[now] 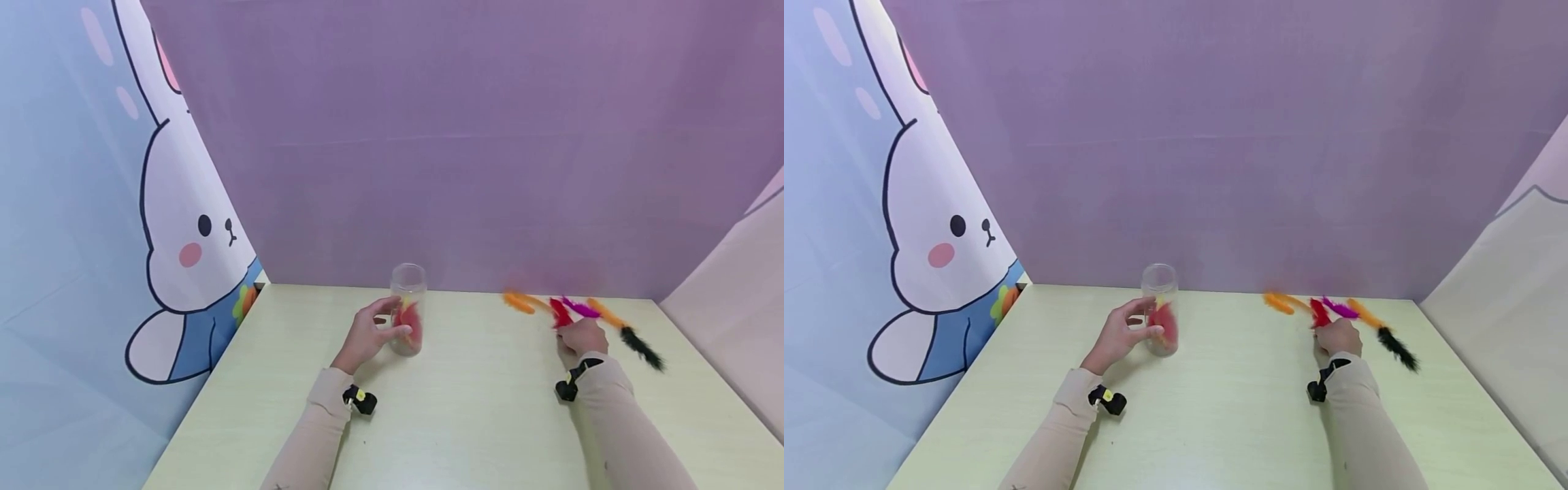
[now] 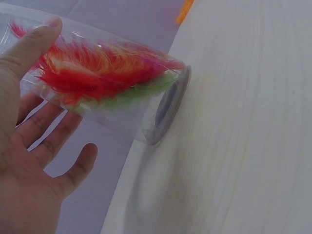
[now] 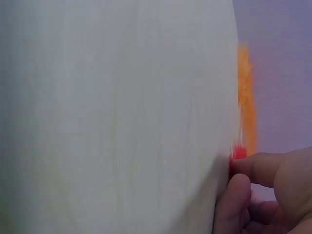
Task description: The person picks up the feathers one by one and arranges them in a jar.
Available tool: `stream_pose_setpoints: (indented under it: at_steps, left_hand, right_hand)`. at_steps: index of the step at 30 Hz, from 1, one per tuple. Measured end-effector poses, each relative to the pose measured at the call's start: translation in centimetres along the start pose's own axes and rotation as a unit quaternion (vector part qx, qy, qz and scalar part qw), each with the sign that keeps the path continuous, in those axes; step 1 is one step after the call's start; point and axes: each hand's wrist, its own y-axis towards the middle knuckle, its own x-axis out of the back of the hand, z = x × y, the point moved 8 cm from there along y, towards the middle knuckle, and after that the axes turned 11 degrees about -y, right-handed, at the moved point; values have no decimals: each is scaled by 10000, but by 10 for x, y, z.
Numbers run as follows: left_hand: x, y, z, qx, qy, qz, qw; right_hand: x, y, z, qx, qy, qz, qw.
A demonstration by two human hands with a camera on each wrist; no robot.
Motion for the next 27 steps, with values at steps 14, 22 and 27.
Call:
stream_pose_setpoints:
  at_steps: [14, 22, 27]
  left_hand:
    - [0, 0, 0, 42, 63, -38, 10000]
    - [0, 0, -1, 50, 63, -5, 10000]
    - [1, -1, -1, 50, 69, -36, 10000]
  right_hand:
    - [-5, -10, -10, 179, 1090, 282, 9935]
    - [-8, -20, -19, 37, 2507, 540, 9665]
    - [-8, -27, -23, 87, 2967, 513, 9536]
